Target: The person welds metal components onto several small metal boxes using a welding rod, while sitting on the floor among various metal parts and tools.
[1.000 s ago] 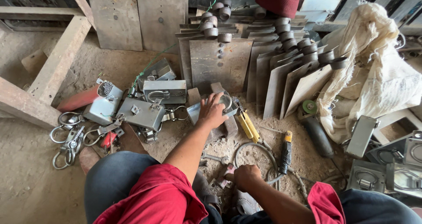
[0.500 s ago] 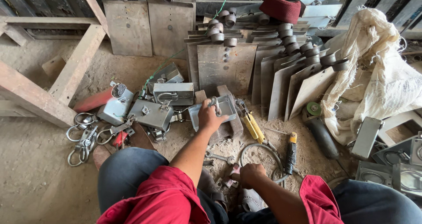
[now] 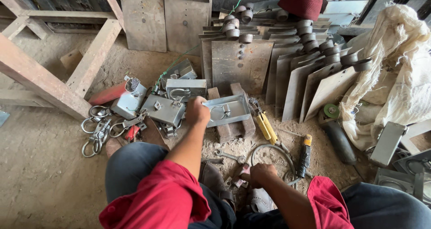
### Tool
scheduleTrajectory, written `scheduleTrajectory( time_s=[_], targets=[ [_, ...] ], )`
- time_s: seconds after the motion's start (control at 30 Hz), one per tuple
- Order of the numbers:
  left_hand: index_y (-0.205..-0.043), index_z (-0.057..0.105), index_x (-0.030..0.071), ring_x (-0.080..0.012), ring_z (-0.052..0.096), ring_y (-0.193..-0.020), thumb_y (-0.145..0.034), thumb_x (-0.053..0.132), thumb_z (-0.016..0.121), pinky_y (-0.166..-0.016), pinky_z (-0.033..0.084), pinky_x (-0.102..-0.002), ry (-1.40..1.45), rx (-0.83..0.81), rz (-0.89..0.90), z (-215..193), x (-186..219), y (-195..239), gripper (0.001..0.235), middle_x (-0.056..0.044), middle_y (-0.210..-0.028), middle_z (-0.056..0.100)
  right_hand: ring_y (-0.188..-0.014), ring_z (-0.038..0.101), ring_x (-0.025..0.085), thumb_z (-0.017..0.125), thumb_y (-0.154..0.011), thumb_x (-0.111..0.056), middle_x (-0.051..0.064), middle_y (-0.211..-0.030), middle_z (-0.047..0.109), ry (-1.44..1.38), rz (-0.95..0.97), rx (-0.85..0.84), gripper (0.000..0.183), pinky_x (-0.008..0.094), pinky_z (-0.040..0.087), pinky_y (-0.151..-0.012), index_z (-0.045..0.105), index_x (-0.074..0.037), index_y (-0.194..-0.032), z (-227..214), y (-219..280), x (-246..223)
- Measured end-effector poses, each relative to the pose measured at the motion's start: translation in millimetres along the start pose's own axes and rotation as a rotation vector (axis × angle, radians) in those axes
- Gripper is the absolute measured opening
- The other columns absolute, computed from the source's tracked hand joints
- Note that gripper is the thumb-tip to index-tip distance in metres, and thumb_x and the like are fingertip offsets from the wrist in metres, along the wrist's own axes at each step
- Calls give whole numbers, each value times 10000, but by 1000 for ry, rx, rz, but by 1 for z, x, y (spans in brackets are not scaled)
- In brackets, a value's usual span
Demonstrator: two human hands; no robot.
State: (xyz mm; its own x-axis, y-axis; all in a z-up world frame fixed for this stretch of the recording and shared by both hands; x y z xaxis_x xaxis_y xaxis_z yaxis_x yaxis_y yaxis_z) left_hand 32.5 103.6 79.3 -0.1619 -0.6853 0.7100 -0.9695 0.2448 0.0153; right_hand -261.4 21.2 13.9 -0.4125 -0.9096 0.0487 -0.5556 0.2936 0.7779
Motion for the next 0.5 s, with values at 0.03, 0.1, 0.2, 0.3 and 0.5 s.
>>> scheduleTrajectory(
  time_s=[0.03, 0.1, 0.2, 0.3, 0.5],
  targets=[
    [-1010, 762, 151, -324, 625, -1196, -930, 164, 618, -996, 519, -491, -155, -74, 123, 2, 0, -8, 165, -93, -1237, 694, -956, 672, 213, 355, -1013, -727, 108, -1094, 715, -1, -4, 12, 764, 415, 522, -872, 713, -57, -1093, 1, -2, 0],
    [-1060, 751, 125, -379, 637, -1185, -1004, 135, 590, -1022, 505, -512, -466, -222, 368, 9, 0, -25, 170, -135, -1247, 704, -975, 658, 226, 385, -1006, -734, 117, -1117, 704, 0, -16, 37, 758, 429, 512, -887, 703, -55, -1123, 0, -5, -1],
    [-1019, 797, 175, -245, 572, -1288, -991, 165, 603, -1145, 404, -426, -988, -456, 788, 34, 2, -30, 196, -82, -1212, 700, -969, 686, 210, 392, -1002, -739, 103, -1124, 720, -35, 21, 21, 745, 407, 543, -879, 703, -75, -1132, -3, -1, -2],
    [-1086, 739, 253, -224, 417, -1370, -857, 130, 673, -1157, 259, -520, -1090, -422, 1081, 41, -6, -7, 269, 30, -1299, 617, -970, 681, 201, 411, -999, -737, 104, -1120, 727, -31, 4, 23, 745, 398, 551, -861, 719, -70, -1125, -6, 3, -1],
    [-1212, 695, 238, -217, 381, -1431, -835, 507, 756, -1194, 201, -545, -1203, -538, 1086, 37, -10, 2, 468, 50, -1293, 630, -952, 677, 198, 460, -970, -732, 78, -1054, 717, -9, 0, -6, 712, 388, 532, -846, 723, -83, -1099, -3, -1, 1]
  ],
)
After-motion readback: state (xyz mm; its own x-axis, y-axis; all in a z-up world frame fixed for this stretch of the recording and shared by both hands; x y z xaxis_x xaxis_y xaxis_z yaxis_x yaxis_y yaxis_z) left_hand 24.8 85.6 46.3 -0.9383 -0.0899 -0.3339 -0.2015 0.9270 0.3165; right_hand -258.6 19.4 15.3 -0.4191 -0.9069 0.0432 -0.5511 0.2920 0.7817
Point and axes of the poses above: each hand's wrist, its own y-axis away from the middle knuckle, its own z-axis out of the palm, x = y × z, the point moved 4 cm from there along -y, towards the middle knuckle
